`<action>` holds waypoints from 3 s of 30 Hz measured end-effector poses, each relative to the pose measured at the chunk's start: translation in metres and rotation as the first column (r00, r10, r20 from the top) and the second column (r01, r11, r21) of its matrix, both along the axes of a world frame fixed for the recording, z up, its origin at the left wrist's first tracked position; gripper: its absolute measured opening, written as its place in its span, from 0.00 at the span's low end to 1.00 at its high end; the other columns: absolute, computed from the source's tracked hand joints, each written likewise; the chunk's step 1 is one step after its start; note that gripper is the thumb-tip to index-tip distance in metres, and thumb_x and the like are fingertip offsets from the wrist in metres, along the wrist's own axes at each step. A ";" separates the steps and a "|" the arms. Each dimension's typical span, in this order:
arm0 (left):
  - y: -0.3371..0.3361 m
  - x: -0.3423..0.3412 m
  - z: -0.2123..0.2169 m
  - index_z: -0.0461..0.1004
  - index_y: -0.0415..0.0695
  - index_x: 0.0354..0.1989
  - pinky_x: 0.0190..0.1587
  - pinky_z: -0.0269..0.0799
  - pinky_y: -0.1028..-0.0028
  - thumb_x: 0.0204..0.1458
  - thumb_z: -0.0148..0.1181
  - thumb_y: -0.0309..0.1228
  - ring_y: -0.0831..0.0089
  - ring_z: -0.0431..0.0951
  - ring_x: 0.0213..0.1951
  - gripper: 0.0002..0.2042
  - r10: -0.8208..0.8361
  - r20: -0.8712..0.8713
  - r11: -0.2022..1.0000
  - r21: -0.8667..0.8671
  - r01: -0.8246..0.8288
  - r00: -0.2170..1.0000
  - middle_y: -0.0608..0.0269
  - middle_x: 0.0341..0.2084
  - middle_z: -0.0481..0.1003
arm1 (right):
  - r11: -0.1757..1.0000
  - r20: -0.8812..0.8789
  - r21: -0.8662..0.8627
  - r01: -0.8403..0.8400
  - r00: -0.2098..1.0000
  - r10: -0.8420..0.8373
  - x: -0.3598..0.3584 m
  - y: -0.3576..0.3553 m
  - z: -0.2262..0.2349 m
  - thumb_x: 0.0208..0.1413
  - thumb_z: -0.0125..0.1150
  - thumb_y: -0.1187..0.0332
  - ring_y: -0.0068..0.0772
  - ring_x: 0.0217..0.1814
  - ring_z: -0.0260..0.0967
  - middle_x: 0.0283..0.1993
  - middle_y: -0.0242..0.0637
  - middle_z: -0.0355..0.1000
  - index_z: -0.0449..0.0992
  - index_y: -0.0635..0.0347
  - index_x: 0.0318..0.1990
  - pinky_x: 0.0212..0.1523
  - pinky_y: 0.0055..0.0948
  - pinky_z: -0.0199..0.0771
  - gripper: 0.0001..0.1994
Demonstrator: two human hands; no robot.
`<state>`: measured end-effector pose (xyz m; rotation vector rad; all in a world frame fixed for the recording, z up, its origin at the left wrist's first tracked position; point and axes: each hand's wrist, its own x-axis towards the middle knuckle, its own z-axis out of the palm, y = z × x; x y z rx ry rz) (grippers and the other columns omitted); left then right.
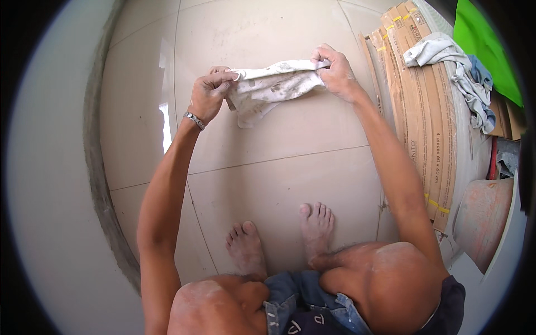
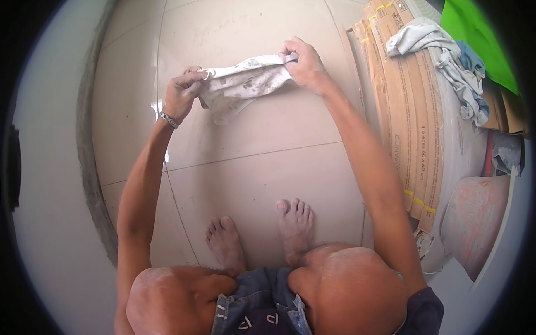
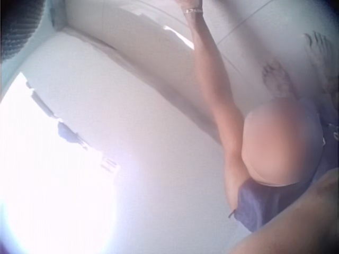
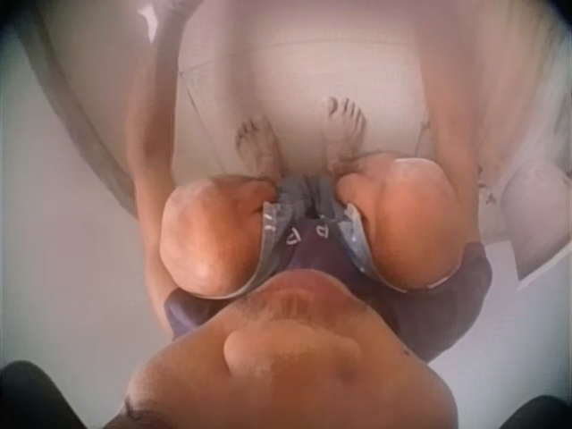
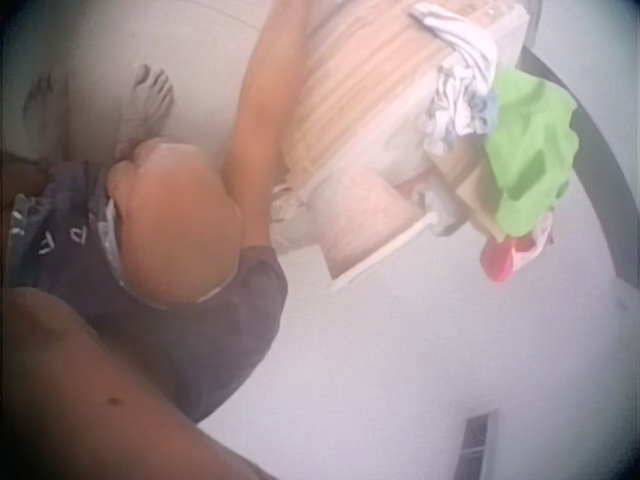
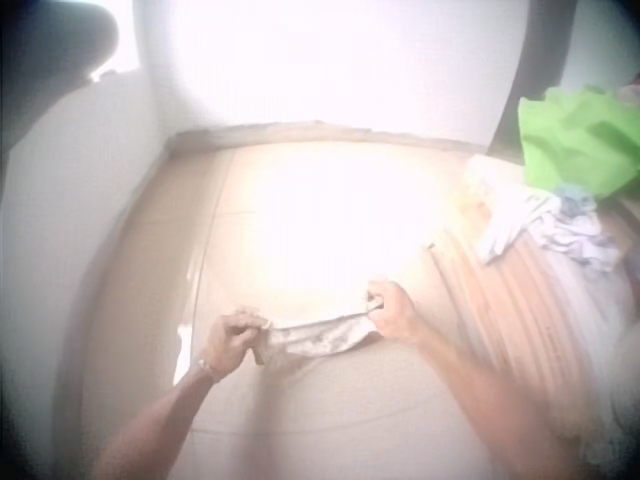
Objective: The person kneels on a tiled floor and wipes the surface with a white cloth. They repeatedly fold the cloth to expose clean sides and scrub the tiles and grout lines. The person moves across the floor to clean different sections, focusing on removing residue.
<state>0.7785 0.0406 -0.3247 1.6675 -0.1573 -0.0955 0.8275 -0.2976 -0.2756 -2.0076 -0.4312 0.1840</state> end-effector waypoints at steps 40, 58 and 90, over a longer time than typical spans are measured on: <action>-0.005 -0.004 0.072 0.83 0.36 0.40 0.33 0.77 0.75 0.56 0.53 0.25 0.77 0.80 0.33 0.12 -0.115 -0.146 0.985 0.113 0.132 0.983 0.63 0.32 0.81 | 0.996 -0.328 -0.082 0.020 0.944 -0.046 -0.015 -0.042 0.056 0.62 0.66 0.65 0.19 0.40 0.73 0.38 0.31 0.78 0.82 0.59 0.44 0.41 0.24 0.73 0.09; -0.005 0.024 0.008 0.81 0.43 0.36 0.46 0.76 0.68 0.55 0.61 0.27 0.67 0.80 0.40 0.04 0.072 0.062 0.877 0.471 -0.093 0.995 0.61 0.34 0.80 | 0.950 0.012 -0.309 0.034 0.999 -0.032 0.005 -0.024 -0.023 0.57 0.64 0.71 0.36 0.46 0.71 0.40 0.37 0.73 0.75 0.59 0.39 0.49 0.37 0.73 0.06; -0.054 -0.017 0.011 0.79 0.47 0.52 0.48 0.78 0.64 0.61 0.59 0.45 0.63 0.84 0.42 0.18 0.007 -0.395 0.738 0.622 0.262 0.919 0.56 0.40 0.85 | 0.912 0.114 -0.135 0.388 0.920 -0.375 -0.035 0.030 -0.026 0.57 0.67 0.68 0.41 0.40 0.77 0.39 0.41 0.79 0.76 0.62 0.43 0.44 0.38 0.78 0.10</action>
